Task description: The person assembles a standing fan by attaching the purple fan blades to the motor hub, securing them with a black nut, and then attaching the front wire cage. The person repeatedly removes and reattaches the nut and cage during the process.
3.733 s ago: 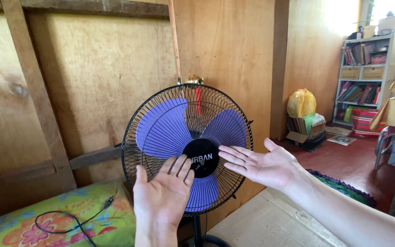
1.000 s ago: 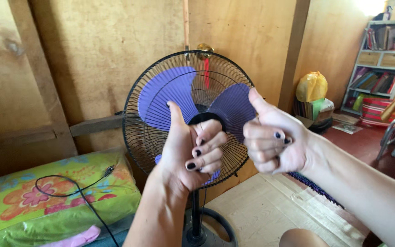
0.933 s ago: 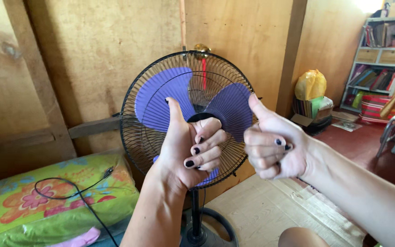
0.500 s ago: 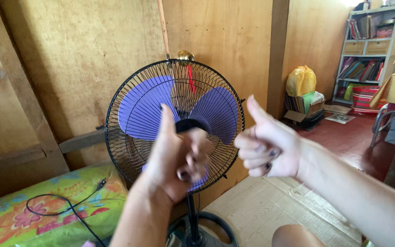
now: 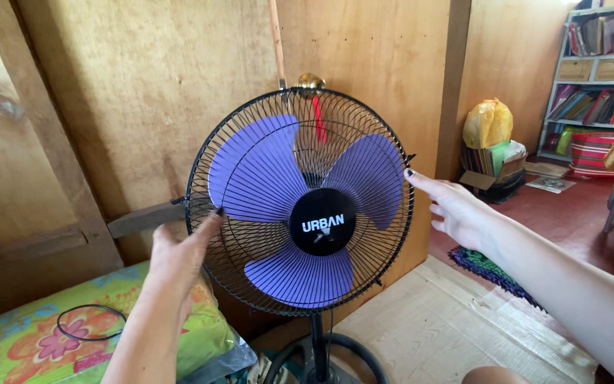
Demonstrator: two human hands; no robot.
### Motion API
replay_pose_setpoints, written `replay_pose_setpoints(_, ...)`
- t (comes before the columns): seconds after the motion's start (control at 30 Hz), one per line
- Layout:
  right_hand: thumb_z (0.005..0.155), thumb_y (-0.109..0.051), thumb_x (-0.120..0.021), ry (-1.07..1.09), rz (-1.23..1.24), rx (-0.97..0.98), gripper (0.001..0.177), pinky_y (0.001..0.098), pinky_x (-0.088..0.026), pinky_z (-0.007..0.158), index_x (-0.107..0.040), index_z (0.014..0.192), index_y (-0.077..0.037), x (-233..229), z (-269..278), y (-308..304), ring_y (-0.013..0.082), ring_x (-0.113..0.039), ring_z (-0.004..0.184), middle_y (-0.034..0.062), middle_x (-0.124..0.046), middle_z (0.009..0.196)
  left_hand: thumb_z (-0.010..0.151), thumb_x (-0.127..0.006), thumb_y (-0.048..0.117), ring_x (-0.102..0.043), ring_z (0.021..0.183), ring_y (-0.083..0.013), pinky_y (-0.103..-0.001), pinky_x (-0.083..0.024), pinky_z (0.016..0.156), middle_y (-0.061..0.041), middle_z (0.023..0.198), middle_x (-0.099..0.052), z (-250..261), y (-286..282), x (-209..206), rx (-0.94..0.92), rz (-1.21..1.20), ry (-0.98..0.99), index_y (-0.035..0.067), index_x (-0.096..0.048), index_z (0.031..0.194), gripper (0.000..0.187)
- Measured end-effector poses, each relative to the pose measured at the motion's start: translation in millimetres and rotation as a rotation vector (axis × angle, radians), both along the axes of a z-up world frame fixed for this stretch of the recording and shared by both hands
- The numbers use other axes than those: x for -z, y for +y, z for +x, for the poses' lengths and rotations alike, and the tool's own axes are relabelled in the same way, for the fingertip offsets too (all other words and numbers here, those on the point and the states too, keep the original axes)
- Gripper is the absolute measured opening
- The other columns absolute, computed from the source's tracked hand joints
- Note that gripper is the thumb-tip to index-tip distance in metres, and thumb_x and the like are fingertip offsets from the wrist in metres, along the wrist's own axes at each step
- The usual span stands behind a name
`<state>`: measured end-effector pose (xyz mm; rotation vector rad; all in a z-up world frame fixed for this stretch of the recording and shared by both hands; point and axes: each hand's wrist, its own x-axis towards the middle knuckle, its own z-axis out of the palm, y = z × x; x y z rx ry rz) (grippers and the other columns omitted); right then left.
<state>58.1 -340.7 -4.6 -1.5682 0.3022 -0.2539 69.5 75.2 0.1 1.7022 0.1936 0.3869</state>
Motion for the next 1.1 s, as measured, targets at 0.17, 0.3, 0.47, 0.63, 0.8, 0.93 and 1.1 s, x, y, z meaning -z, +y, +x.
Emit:
replay_pose_setpoints(0.17, 0.07, -0.061, -0.074, 0.052, 0.039, -0.105, 0.107, 0.0578, -0.001, 0.124, -0.033, 0.16, -0.018, 17, 11, 9, 0.0361, -0.001, 0.158, 0.014, -0.011, 0.171, 0.072, -0.091, 0.038, -0.046, 0.141, -0.0312, -0.042, -0.035, 0.116, -0.025, 0.148, -0.048, 17, 3, 17, 0.152, -0.053, 0.027, -0.004, -0.017, 0.154, 0.119)
replay_pose_setpoints(0.3, 0.068, -0.06, -0.074, 0.041, 0.032, -0.095, 0.103, 0.0553, -0.004, 0.124, -0.041, 0.158, -0.021, 21, 9, 13, 0.0337, -0.007, 0.158, 0.0129, -0.02, 0.171, 0.071, -0.086, 0.03, -0.06, 0.129, -0.0274, -0.041, -0.041, 0.11, -0.017, 0.137, -0.066, 18, -1, 28, 0.214, -0.153, -0.012, 0.002, -0.044, 0.146, 0.09)
replay_pose_setpoints(0.47, 0.071, -0.053, -0.079, -0.023, 0.066, -0.06, 0.095, 0.0493, -0.01, 0.124, -0.048, 0.153, -0.016, 24, 15, 9, 0.034, -0.017, 0.156, 0.0131, -0.031, 0.167, 0.073, -0.084, 0.025, -0.066, 0.119, -0.024, -0.038, -0.048, 0.104, -0.012, 0.13, -0.071, 12, -9, 33, 0.198, -0.226, -0.089, 0.004, -0.051, 0.14, 0.078)
replay_pose_setpoints(0.63, 0.071, -0.044, -0.083, -0.115, 0.056, 0.017, 0.073, 0.0399, -0.033, 0.11, -0.063, 0.134, -0.012, 24, 18, 8, 0.0184, -0.049, 0.124, 0.0023, -0.061, 0.134, 0.074, -0.09, 0.021, -0.064, 0.117, -0.022, -0.036, -0.048, 0.101, -0.012, 0.129, -0.065, 11, -14, 28, 0.106, -0.211, -0.11, 0.002, -0.036, 0.144, 0.091)
replay_pose_setpoints(0.8, 0.076, -0.041, -0.082, -0.135, -0.028, 0.085, 0.06, 0.0301, -0.034, 0.089, -0.065, 0.127, -0.014, 19, 20, 7, 0.0074, -0.051, 0.097, -0.0078, -0.066, 0.11, 0.071, -0.088, 0.023, -0.073, 0.104, -0.0239, -0.035, -0.057, 0.089, -0.014, 0.118, -0.074, 7, -21, 20, 0.1, -0.189, -0.159, -0.001, -0.053, 0.134, 0.075)
replay_pose_setpoints(0.93, 0.08, -0.043, -0.083, -0.159, 0.03, 0.099, 0.06, 0.0298, -0.038, 0.085, -0.06, 0.127, -0.014, 23, 28, 6, 0.0091, -0.046, 0.094, -0.0043, -0.057, 0.108, 0.068, -0.086, 0.022, -0.073, 0.101, -0.0211, -0.034, -0.058, 0.086, -0.011, 0.116, -0.076, 3, -30, 16, 0.138, -0.254, -0.213, 0.003, -0.056, 0.131, 0.072)
replay_pose_setpoints(1.1, 0.074, -0.042, -0.083, -0.218, 0.097, 0.081, 0.072, 0.0341, -0.034, 0.086, -0.051, 0.13, -0.011, 19, 23, 12, 0.0065, -0.055, 0.107, -0.0051, -0.068, 0.118, 0.068, -0.088, 0.022, -0.074, 0.099, -0.0246, -0.037, -0.059, 0.084, -0.014, 0.113, -0.076, -1, -29, 8, 0.104, -0.24, -0.148, 0.0, -0.055, 0.128, 0.072)
